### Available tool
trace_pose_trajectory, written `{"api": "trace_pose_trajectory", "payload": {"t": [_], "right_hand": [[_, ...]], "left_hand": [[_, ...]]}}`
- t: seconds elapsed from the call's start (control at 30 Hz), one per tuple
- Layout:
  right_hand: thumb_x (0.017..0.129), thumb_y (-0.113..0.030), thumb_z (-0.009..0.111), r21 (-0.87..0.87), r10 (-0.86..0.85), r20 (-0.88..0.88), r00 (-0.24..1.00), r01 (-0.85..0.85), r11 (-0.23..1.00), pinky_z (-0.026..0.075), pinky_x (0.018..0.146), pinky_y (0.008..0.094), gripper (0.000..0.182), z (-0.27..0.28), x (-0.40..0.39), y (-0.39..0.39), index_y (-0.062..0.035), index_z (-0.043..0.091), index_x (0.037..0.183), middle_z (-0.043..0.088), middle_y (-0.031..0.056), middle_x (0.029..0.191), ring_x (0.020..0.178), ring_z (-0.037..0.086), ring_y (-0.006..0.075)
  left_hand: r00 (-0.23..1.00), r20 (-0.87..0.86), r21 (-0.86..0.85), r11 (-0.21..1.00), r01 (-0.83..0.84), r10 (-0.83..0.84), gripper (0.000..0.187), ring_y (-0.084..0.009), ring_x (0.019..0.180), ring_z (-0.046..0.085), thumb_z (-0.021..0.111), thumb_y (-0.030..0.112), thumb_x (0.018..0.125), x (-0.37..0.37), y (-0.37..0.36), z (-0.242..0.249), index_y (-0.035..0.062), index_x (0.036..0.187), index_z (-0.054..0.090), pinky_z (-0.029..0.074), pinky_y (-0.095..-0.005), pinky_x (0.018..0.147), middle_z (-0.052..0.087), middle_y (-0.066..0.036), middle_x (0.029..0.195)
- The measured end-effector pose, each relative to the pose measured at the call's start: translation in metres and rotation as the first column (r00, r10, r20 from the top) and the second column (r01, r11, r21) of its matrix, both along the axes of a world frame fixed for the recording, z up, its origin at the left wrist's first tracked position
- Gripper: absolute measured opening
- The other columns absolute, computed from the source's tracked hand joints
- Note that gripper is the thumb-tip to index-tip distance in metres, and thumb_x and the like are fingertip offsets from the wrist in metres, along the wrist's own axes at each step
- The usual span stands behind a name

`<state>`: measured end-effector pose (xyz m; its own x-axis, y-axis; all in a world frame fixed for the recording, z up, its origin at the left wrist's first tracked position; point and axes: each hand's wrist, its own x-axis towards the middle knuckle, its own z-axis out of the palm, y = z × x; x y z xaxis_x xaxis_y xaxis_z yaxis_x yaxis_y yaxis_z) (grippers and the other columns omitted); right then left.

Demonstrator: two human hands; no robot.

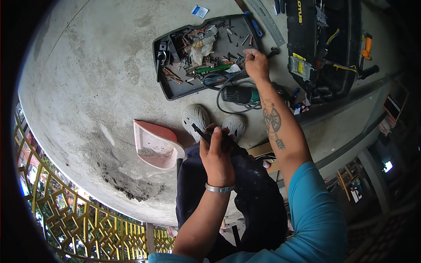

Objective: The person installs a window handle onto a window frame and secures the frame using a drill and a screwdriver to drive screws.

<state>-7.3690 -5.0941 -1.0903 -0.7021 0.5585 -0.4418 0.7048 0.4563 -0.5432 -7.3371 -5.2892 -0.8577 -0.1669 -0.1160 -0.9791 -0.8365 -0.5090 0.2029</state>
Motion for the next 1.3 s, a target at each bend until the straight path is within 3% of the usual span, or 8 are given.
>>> {"api": "trace_pose_trajectory", "payload": {"t": [0.47, 0.67, 0.73, 0.8, 0.93, 1.0, 1.03, 1.3], "right_hand": [[0.078, -0.033, 0.069, 0.223, -0.081, 0.526, 0.847, -0.046, 0.974, 0.051, 0.082, 0.0422, 0.033, 0.011, -0.001, -0.018, -0.0040, 0.070, 0.093, 0.066, 0.0208, 0.099, 0.095, 0.063, 0.0349], [0.078, -0.033, 0.073, 0.059, 0.055, 0.475, 0.878, -0.094, 0.994, 0.053, 0.070, 0.0370, 0.039, -0.026, 0.005, -0.016, -0.0019, 0.067, 0.101, 0.067, 0.0154, 0.097, 0.080, 0.066, 0.0300], [0.083, -0.023, 0.069, -0.611, -0.448, 0.242, 0.861, 0.494, 0.619, 0.048, 0.055, 0.0260, 0.029, -0.008, -0.008, -0.018, -0.0033, 0.066, 0.104, 0.067, 0.0059, 0.088, 0.067, 0.061, 0.0147], [0.086, -0.014, 0.064, -0.604, -0.485, 0.210, 0.849, 0.502, 0.619, 0.039, 0.049, 0.0180, 0.023, 0.009, -0.021, -0.021, -0.0044, 0.065, 0.107, 0.064, -0.0003, 0.083, 0.062, 0.053, 0.0043], [0.082, -0.016, 0.065, -0.420, -0.286, 0.213, 0.934, 0.352, 0.837, 0.048, 0.057, 0.0269, 0.020, -0.001, -0.009, -0.015, -0.0052, 0.069, 0.098, 0.067, 0.0043, 0.078, 0.066, 0.062, 0.0145], [0.078, -0.023, 0.067, -0.057, 0.242, 0.170, 0.955, -0.236, 0.970, 0.052, 0.071, 0.0355, 0.022, -0.001, 0.001, -0.020, -0.0088, 0.071, 0.094, 0.069, 0.0109, 0.082, 0.076, 0.067, 0.0279], [0.077, -0.026, 0.065, -0.138, 0.246, 0.313, 0.917, -0.213, 0.967, 0.051, 0.082, 0.0408, 0.023, 0.001, 0.003, -0.023, -0.0119, 0.072, 0.093, 0.068, 0.0145, 0.091, 0.088, 0.065, 0.0359], [0.077, -0.020, 0.062, 0.015, 0.413, 0.414, 0.811, -0.460, 0.888, 0.050, 0.082, 0.0434, 0.016, 0.001, 0.011, -0.056, -0.0126, 0.071, 0.088, 0.066, 0.0151, 0.092, 0.092, 0.062, 0.0340]], "left_hand": [[1.000, -0.017, 0.022, 1.000, -0.017, 0.017, 0.024, -0.0178, 0.079, 0.062, 0.060, 0.026, 0.089, 0.002, -0.004, -0.001, 0.0100, 0.105, 0.053, 0.047, -0.0287, 0.069, 0.063, -0.006, 0.091], [0.999, -0.022, 0.039, 0.999, -0.024, 0.024, 0.025, -0.0176, 0.080, 0.062, 0.060, 0.027, 0.089, -0.002, -0.007, 0.000, 0.0098, 0.106, 0.053, 0.046, -0.0289, 0.069, 0.063, -0.006, 0.090], [1.000, -0.018, 0.030, 0.999, -0.022, 0.022, 0.025, -0.0176, 0.080, 0.062, 0.060, 0.027, 0.089, -0.003, -0.008, 0.000, 0.0097, 0.106, 0.053, 0.046, -0.0286, 0.069, 0.063, -0.007, 0.091], [1.000, -0.018, 0.029, 0.999, -0.022, 0.022, 0.026, -0.0176, 0.080, 0.062, 0.060, 0.027, 0.089, -0.005, -0.008, 0.000, 0.0096, 0.107, 0.053, 0.046, -0.0283, 0.069, 0.063, -0.007, 0.091], [1.000, -0.015, 0.058, 0.998, -0.014, 0.015, 0.028, -0.0176, 0.080, 0.062, 0.061, 0.028, 0.089, -0.005, -0.009, 0.002, 0.0098, 0.109, 0.052, 0.046, -0.0287, 0.069, 0.063, -0.007, 0.092], [1.000, -0.018, 0.059, 0.998, -0.013, 0.014, 0.028, -0.0176, 0.080, 0.061, 0.061, 0.028, 0.089, -0.006, -0.008, 0.003, 0.0099, 0.109, 0.052, 0.046, -0.0290, 0.069, 0.063, -0.006, 0.092], [1.000, -0.011, 0.062, 0.998, -0.011, 0.012, 0.029, -0.0176, 0.080, 0.061, 0.061, 0.028, 0.089, -0.007, -0.008, 0.003, 0.0100, 0.110, 0.052, 0.046, -0.0293, 0.070, 0.063, -0.007, 0.093], [0.999, -0.006, 0.071, 0.997, -0.041, 0.041, 0.032, -0.0181, 0.083, 0.060, 0.063, 0.028, 0.088, -0.007, -0.010, 0.003, 0.0106, 0.112, 0.052, 0.046, -0.0306, 0.073, 0.061, -0.007, 0.095]]}}
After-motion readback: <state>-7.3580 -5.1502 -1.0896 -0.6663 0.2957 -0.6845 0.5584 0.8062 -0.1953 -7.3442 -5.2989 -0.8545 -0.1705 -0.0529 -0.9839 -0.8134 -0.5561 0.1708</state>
